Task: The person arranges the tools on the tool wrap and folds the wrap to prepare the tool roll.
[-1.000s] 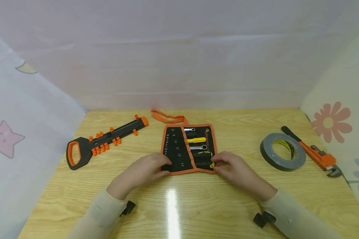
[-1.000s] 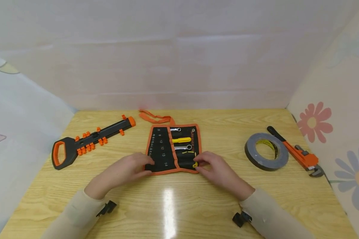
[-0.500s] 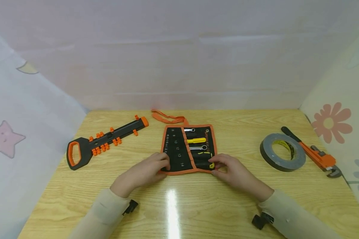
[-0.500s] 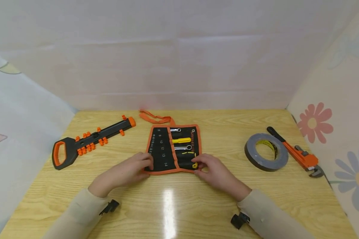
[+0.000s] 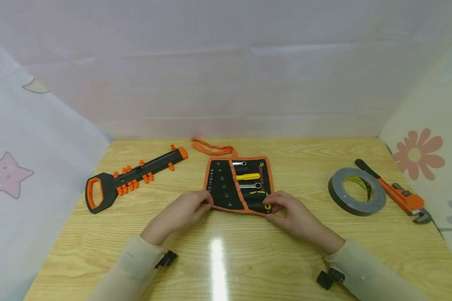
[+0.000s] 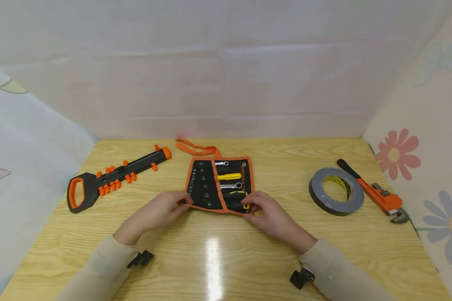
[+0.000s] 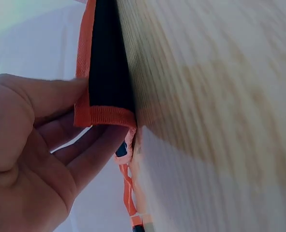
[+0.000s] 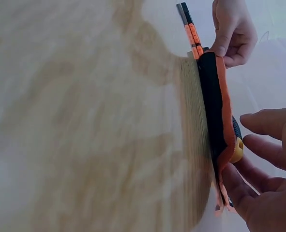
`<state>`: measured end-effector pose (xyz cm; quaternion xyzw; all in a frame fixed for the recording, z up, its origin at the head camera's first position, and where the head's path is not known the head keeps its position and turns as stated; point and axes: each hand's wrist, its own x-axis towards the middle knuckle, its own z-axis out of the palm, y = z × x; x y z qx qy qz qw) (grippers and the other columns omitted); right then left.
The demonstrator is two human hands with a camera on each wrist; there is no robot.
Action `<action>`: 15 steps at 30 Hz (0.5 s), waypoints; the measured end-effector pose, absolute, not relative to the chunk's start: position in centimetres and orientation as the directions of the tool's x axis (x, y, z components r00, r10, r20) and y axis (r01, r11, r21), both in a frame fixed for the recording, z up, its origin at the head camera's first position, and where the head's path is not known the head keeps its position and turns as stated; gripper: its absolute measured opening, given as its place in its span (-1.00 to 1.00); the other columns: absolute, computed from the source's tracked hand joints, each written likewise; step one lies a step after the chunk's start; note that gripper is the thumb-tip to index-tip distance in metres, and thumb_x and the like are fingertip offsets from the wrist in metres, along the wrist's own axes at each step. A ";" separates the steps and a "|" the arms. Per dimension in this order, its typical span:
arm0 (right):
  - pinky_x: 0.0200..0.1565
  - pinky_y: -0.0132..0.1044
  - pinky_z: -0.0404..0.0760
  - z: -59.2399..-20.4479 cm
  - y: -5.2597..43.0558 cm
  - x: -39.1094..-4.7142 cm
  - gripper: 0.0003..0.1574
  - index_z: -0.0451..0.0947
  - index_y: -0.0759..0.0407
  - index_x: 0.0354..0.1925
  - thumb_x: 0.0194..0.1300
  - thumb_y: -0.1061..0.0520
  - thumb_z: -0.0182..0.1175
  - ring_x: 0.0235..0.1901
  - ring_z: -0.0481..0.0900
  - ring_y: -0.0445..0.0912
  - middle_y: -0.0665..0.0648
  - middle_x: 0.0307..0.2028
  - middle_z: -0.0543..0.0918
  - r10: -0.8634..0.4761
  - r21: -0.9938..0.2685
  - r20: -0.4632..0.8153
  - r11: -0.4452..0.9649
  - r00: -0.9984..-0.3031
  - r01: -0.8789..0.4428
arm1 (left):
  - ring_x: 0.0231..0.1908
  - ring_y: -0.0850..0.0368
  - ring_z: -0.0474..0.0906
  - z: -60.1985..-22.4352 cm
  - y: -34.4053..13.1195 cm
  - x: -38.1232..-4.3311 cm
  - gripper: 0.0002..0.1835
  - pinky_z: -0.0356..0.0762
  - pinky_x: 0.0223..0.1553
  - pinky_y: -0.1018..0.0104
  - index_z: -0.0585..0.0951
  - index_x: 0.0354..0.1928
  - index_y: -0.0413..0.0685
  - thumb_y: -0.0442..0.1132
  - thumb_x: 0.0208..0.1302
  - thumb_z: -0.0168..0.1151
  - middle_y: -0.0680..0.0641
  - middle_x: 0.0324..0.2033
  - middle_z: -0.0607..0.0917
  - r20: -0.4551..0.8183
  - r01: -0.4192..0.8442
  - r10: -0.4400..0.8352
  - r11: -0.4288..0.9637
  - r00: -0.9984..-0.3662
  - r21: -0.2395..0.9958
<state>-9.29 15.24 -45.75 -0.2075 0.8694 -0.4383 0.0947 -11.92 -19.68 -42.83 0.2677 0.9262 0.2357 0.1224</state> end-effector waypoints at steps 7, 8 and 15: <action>-0.03 -0.24 0.66 -45.5 15.2 -9.3 -0.63 0.72 0.15 0.17 0.42 0.22 0.44 -0.12 0.62 -0.12 0.07 0.06 0.71 -0.417 -0.782 0.001 0.566 -0.909 -0.260 | -0.34 0.23 0.56 -42.8 -19.4 -12.3 -0.92 0.62 -0.21 0.24 0.70 -0.08 0.00 -0.29 0.61 0.24 -0.01 -0.22 0.80 -0.126 0.350 0.491 0.755 -0.862 0.554; -0.03 -0.23 0.66 -45.4 15.1 -9.4 -0.63 0.72 0.14 0.16 0.42 0.21 0.44 -0.12 0.62 -0.12 0.06 0.04 0.72 -0.410 -0.777 0.001 0.574 -0.912 -0.259 | -0.34 0.23 0.55 -42.8 -19.3 -12.3 -0.93 0.61 -0.21 0.24 0.69 -0.08 0.00 -0.29 0.61 0.24 0.00 -0.22 0.80 -0.124 0.343 0.484 0.756 -0.866 0.558; -0.05 -0.24 0.69 -45.2 15.0 -9.8 -0.62 0.73 0.15 0.16 0.40 0.19 0.47 -0.12 0.66 -0.15 0.07 0.02 0.73 -0.377 -0.762 -0.008 0.602 -0.926 -0.239 | -0.42 0.19 0.47 -43.0 -19.2 -12.7 -0.94 0.52 -0.31 0.28 0.66 -0.05 -0.06 -0.29 0.62 0.22 -0.03 -0.30 0.75 -0.085 0.315 0.438 0.755 -0.895 0.574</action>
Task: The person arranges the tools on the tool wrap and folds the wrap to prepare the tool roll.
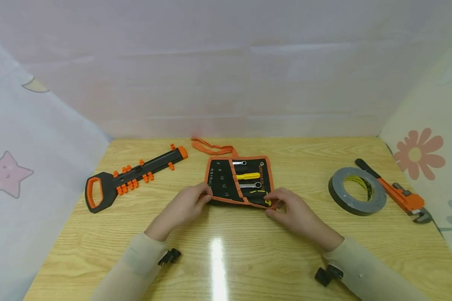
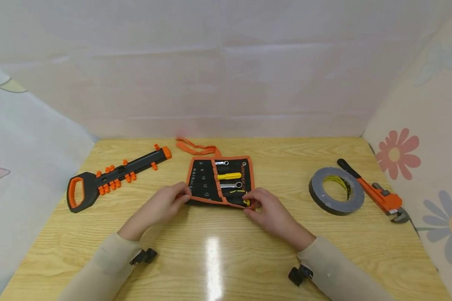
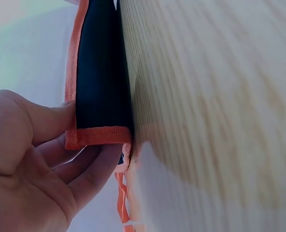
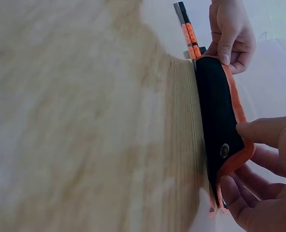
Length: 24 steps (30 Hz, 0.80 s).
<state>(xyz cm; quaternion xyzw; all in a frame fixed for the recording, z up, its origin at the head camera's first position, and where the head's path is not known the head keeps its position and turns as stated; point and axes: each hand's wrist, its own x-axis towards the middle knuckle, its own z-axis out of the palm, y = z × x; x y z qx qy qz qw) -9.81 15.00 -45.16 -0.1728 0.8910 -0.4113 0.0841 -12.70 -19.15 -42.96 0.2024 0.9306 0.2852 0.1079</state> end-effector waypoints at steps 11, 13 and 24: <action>-0.10 -0.27 0.71 -44.8 15.0 -10.9 -0.91 0.80 0.04 -0.12 0.46 0.21 0.42 -0.20 0.66 -0.20 -0.03 -0.17 0.78 -0.330 -0.746 0.069 0.610 -0.941 -0.269 | -0.45 0.15 0.47 -43.3 -18.7 -13.5 -0.92 0.52 -0.34 0.26 0.70 -0.09 -0.07 -0.30 0.60 0.24 -0.02 -0.38 0.72 -0.056 0.246 0.351 0.752 -0.935 0.612; -0.09 -0.27 0.71 -44.7 15.0 -11.1 -0.92 0.79 0.07 -0.10 0.47 0.21 0.40 -0.20 0.68 -0.19 -0.01 -0.17 0.80 -0.320 -0.749 0.052 0.614 -0.946 -0.249 | -0.44 0.16 0.49 -43.4 -18.6 -13.6 -0.92 0.53 -0.33 0.26 0.72 -0.09 -0.06 -0.29 0.59 0.26 -0.02 -0.36 0.74 -0.049 0.241 0.341 0.753 -0.939 0.613; -0.12 -0.24 0.68 -44.5 14.5 -12.8 -0.81 0.76 0.20 0.02 0.57 0.16 0.30 -0.22 0.68 -0.15 0.11 -0.14 0.82 -0.278 -0.781 0.003 0.599 -0.960 -0.176 | -0.31 0.14 0.59 -43.7 -18.3 -14.8 -0.91 0.61 -0.24 0.22 0.77 -0.08 -0.07 -0.27 0.57 0.31 -0.02 -0.24 0.80 -0.068 0.154 0.259 0.743 -0.963 0.651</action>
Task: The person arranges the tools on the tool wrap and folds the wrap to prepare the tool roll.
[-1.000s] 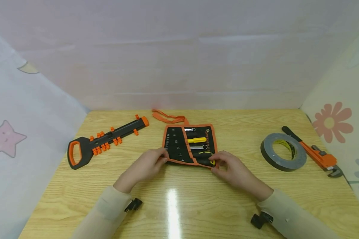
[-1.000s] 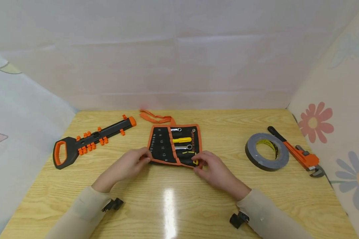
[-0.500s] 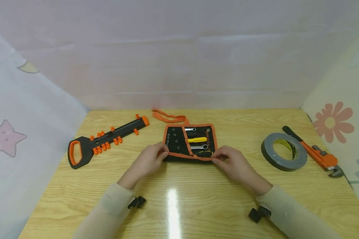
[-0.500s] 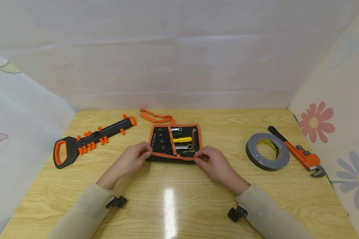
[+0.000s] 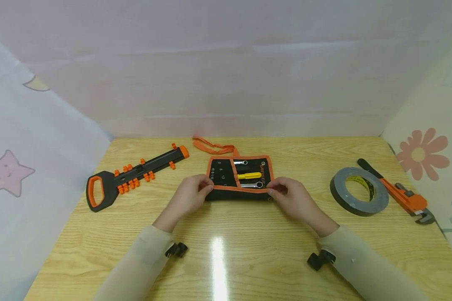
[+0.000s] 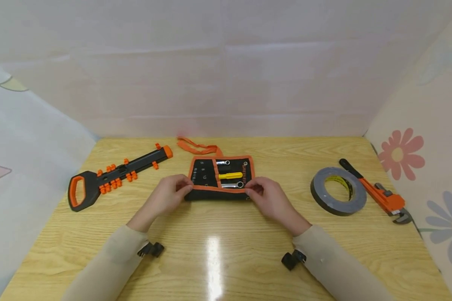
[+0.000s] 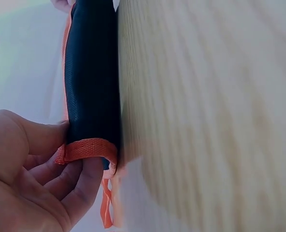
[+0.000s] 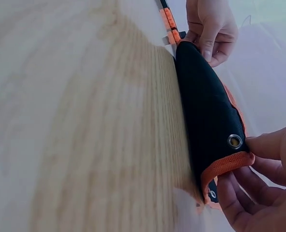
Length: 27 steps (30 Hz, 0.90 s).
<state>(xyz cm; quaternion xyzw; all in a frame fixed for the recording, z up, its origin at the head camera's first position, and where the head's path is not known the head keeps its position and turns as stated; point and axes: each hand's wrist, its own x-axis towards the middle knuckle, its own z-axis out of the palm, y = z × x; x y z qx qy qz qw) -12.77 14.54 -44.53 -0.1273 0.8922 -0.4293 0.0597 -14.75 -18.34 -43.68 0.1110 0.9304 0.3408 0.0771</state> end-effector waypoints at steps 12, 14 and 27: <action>0.04 -0.02 0.76 -44.0 14.6 -12.3 -0.52 0.65 0.13 0.27 0.43 0.25 0.43 0.00 0.66 0.01 0.21 0.17 0.64 -0.426 -0.647 0.165 0.634 -0.889 -0.424 | -0.28 0.09 0.60 -43.3 -18.3 -15.7 -0.85 0.59 -0.25 0.22 0.82 -0.02 -0.03 -0.19 0.57 0.33 -0.05 -0.19 0.80 -0.106 0.091 0.218 0.733 -0.970 0.674; 0.00 -0.07 0.73 -44.1 14.5 -12.3 -0.49 0.63 0.09 0.30 0.44 0.25 0.43 -0.03 0.63 -0.03 0.17 0.18 0.63 -0.450 -0.633 0.154 0.639 -0.880 -0.438 | -0.26 0.08 0.62 -43.3 -18.2 -15.8 -0.85 0.60 -0.23 0.21 0.83 -0.02 -0.03 -0.19 0.56 0.34 -0.06 -0.17 0.81 -0.109 0.078 0.207 0.727 -0.972 0.682; -0.14 -0.17 0.54 -44.5 13.8 -13.5 -0.50 0.57 0.10 0.31 0.48 0.13 0.42 -0.19 0.51 -0.08 0.13 0.11 0.69 -0.407 -0.618 0.062 0.701 -0.911 -0.356 | -0.18 0.00 0.66 -43.4 -17.8 -16.6 -0.78 0.60 -0.27 0.25 0.76 0.10 -0.11 -0.22 0.51 0.39 -0.12 -0.08 0.80 -0.129 0.013 0.159 0.676 -0.979 0.737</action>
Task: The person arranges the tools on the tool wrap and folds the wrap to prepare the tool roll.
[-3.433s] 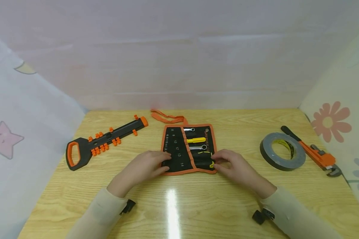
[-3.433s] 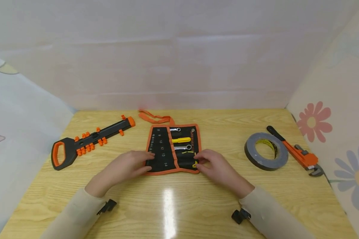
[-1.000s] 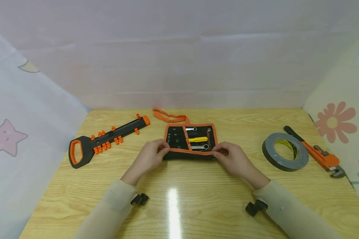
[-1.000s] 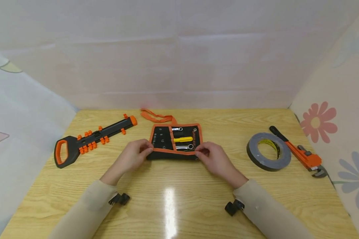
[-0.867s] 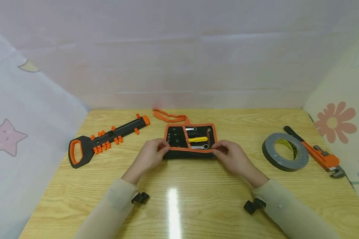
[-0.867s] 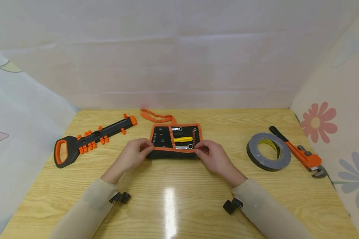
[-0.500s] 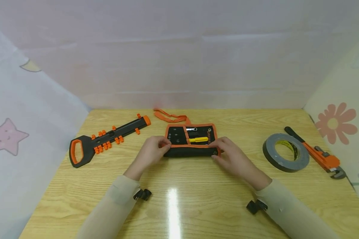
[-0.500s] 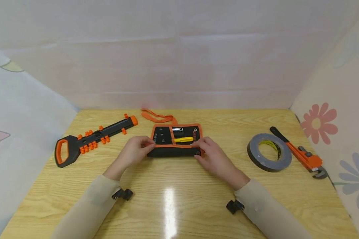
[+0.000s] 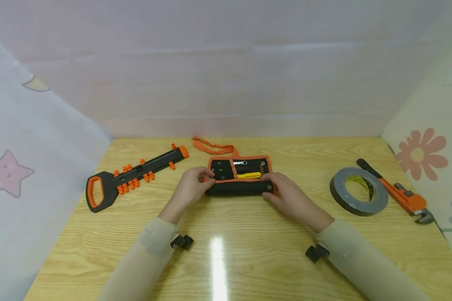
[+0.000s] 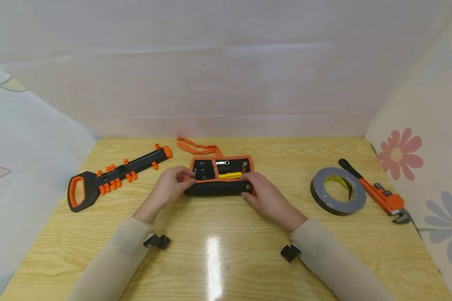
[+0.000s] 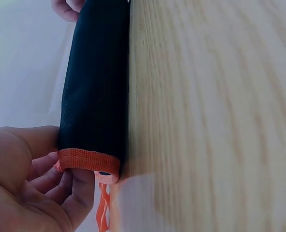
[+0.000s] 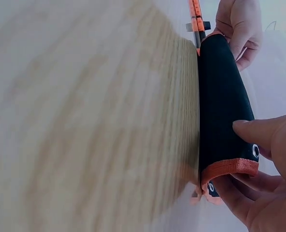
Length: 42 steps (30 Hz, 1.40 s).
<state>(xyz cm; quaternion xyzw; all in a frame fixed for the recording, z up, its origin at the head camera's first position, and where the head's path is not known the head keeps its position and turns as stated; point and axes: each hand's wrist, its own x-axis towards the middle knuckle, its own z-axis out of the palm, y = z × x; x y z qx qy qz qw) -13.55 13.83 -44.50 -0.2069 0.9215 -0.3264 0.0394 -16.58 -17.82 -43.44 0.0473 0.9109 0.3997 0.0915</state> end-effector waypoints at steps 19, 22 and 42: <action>0.20 0.10 0.66 -44.8 13.3 -14.5 -0.57 0.52 0.23 0.30 0.57 0.17 0.31 0.14 0.65 0.10 0.28 0.18 0.68 -0.401 -0.631 0.090 0.685 -0.912 -0.364 | 0.33 -0.18 0.48 -43.8 -18.6 -16.3 -0.67 0.50 0.38 -0.21 0.74 0.15 -0.04 -0.05 0.49 0.44 -0.13 0.30 0.60 -0.014 0.275 0.363 0.729 -0.932 0.626; 0.21 0.10 0.65 -44.8 13.2 -14.6 -0.56 0.51 0.23 0.31 0.58 0.17 0.30 0.14 0.65 0.09 0.27 0.18 0.68 -0.400 -0.629 0.086 0.688 -0.912 -0.361 | 0.37 -0.20 0.44 -43.8 -18.8 -16.4 -0.67 0.46 0.43 -0.24 0.74 0.17 -0.03 -0.07 0.49 0.44 -0.13 0.31 0.60 -0.035 0.279 0.381 0.735 -0.924 0.618; 0.16 0.07 0.64 -45.2 12.7 -14.9 -0.52 0.46 0.31 0.39 0.66 0.14 0.19 0.08 0.57 0.15 0.37 0.24 0.46 -0.376 -0.607 0.067 0.720 -0.924 -0.337 | 0.41 -0.16 0.55 -44.0 -19.0 -17.9 -0.63 0.48 0.46 -0.19 0.66 0.34 0.03 -0.10 0.60 0.30 -0.12 0.32 0.68 -0.154 0.290 0.479 0.725 -0.864 0.624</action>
